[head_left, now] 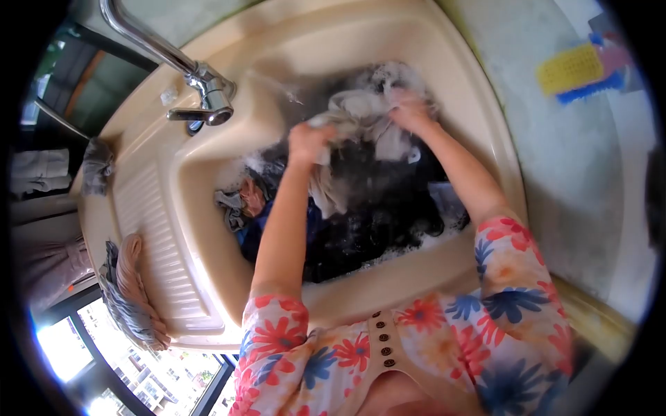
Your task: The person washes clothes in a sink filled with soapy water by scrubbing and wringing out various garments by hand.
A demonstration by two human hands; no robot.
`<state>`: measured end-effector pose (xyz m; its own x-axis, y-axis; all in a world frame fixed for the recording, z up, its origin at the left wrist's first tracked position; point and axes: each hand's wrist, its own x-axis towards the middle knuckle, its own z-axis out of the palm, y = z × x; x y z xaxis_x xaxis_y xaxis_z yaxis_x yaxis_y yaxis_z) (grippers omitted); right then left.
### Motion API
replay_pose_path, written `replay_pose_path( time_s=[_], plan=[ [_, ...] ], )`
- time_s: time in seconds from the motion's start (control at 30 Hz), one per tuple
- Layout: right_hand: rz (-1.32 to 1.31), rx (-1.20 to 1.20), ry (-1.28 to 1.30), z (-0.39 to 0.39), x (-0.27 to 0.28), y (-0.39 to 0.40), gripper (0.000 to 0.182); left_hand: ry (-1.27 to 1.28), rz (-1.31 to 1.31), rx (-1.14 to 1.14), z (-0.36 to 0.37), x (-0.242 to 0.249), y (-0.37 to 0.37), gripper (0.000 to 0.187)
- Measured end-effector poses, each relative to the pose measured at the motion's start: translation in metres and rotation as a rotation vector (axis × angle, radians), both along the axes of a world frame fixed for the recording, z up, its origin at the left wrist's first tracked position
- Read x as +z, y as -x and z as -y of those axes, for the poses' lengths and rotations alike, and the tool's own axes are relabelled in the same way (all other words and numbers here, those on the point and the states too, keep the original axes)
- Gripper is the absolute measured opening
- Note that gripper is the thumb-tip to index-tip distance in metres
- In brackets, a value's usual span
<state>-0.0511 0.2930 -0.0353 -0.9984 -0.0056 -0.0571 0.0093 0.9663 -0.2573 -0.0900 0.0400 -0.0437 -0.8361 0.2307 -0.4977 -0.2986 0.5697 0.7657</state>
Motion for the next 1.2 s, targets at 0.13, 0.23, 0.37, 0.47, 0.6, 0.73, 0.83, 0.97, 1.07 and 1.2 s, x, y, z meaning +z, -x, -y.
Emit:
replay_pose_path(
  time_s=[0.13,0.23,0.37,0.47,0.6,0.73,0.83,0.97,1.07,1.2],
  plan=[
    [-0.259,-0.333,0.457,0.050,-0.007,-0.008,0.026,-1.240,0.533,0.278,0.011,0.010,-0.017,0.041],
    [-0.381,0.211,0.571,0.133,0.045,-0.058,0.019,-1.407,0.607,0.422,-0.013,0.037,-0.039,0.044],
    [-0.541,0.346,0.491,0.152,0.011,-0.053,0.014,-1.305,0.525,0.495,-0.031,-0.002,-0.068,0.042],
    [-0.036,-0.140,0.275,0.127,-0.015,0.001,0.015,-1.220,0.485,0.560,-0.022,-0.045,-0.076,0.041],
    [-0.328,0.122,0.652,0.163,0.021,-0.050,0.018,-1.930,0.633,0.159,-0.022,-0.118,-0.060,0.039],
    [-0.327,0.108,0.463,0.138,0.021,-0.024,0.022,-2.004,0.722,-0.068,-0.021,-0.084,-0.047,0.038],
    [0.000,-0.138,0.369,0.069,0.000,0.022,0.036,-0.779,0.162,0.346,0.004,0.037,-0.049,0.029],
    [-0.088,-0.392,0.521,0.001,0.022,0.028,0.048,-0.171,-0.325,0.301,0.045,0.041,-0.023,0.029],
    [-0.295,-0.252,0.115,0.032,0.000,-0.013,0.064,0.579,-1.091,-0.051,0.013,0.036,-0.046,0.029],
    [-0.005,0.161,-0.048,0.047,-0.006,-0.043,0.048,0.384,-0.498,-0.277,0.001,0.033,-0.041,0.033]
  ],
)
